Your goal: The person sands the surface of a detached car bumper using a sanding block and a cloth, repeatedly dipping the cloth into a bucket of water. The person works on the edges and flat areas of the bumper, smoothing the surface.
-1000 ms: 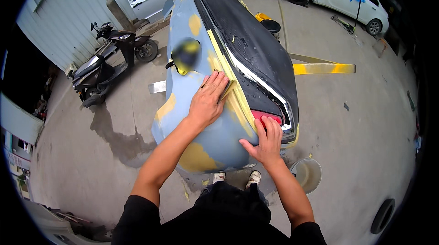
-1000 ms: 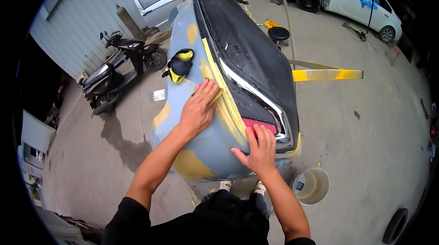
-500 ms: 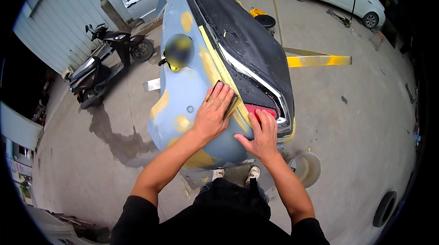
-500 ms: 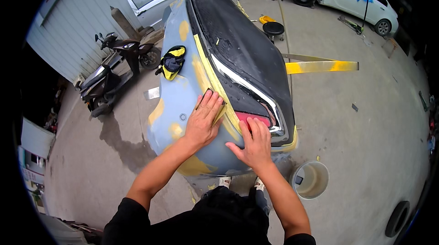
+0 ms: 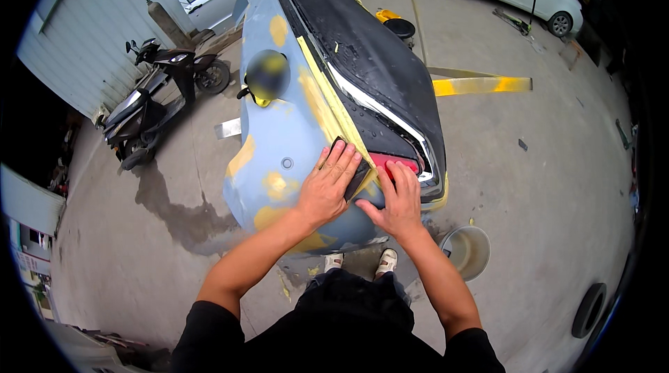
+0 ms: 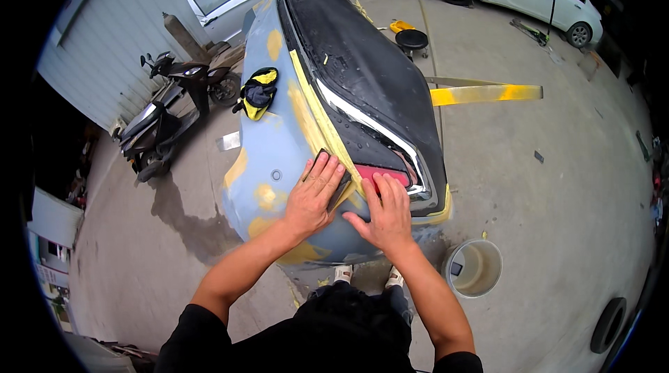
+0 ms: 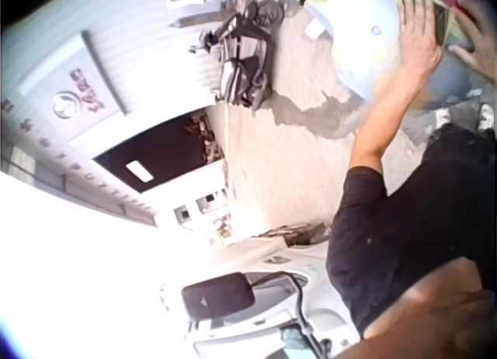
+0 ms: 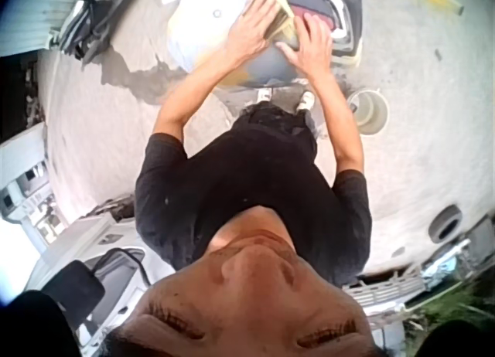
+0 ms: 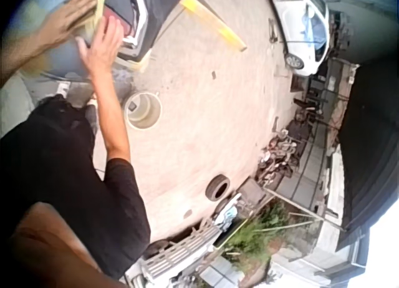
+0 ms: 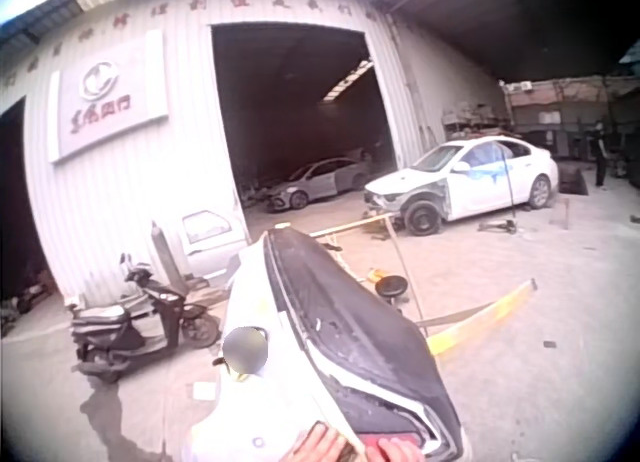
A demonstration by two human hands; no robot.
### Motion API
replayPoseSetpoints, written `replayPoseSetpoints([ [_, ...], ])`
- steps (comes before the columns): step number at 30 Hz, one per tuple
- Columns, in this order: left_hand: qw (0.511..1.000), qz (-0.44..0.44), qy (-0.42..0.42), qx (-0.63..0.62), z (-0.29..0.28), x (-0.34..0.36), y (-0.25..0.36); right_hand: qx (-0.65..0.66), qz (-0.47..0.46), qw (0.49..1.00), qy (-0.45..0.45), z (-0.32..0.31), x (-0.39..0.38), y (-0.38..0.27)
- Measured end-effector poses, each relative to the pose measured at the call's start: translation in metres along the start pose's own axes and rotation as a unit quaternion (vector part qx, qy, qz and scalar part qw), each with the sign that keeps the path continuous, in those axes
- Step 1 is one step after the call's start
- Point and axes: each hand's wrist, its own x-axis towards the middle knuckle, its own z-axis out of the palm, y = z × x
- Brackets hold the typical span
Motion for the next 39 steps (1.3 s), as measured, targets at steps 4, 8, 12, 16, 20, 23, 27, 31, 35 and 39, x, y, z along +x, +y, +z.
replayPoseSetpoints([
  [4, 0.997, 0.055, -0.037, -0.044, 0.008, -0.027, 0.02, -0.018, -0.009, 1.0, -0.011, 0.001, -0.002, 0.001],
  [8, 0.987, 0.089, -0.094, -0.098, -0.001, -0.045, 0.035, 0.044, -0.012, 0.998, -0.051, -0.017, -0.004, -0.005],
  [12, 0.974, -0.008, -0.058, -0.219, -0.026, -0.045, 0.055, 0.177, -0.054, 0.982, -0.033, -0.042, -0.019, -0.028],
  [16, 0.928, -0.085, -0.094, -0.352, -0.039, -0.043, 0.073, 0.373, 0.095, 0.923, -0.024, -0.063, -0.018, -0.057],
  [20, 0.95, 0.014, -0.18, -0.256, -0.05, -0.02, 0.058, 0.489, 0.286, 0.82, 0.082, -0.058, -0.028, -0.056],
  [23, 0.988, -0.006, -0.127, -0.088, -0.061, 0.014, 0.021, 0.484, 0.354, 0.789, 0.131, -0.076, -0.031, -0.048],
  [27, 0.997, -0.034, -0.069, 0.029, -0.047, 0.048, -0.045, 0.459, 0.39, 0.788, 0.13, -0.088, -0.031, -0.042],
  [31, 0.995, -0.006, -0.088, 0.042, -0.039, 0.041, -0.045, 0.464, 0.434, 0.761, 0.132, -0.086, -0.043, -0.036],
  [35, 0.993, 0.056, -0.101, 0.022, -0.028, 0.016, -0.012, 0.474, 0.458, 0.738, 0.143, -0.084, -0.048, -0.037],
  [39, 0.985, 0.129, -0.118, 0.002, -0.017, -0.008, 0.018, 0.489, 0.46, 0.726, 0.148, -0.084, -0.044, -0.037],
])
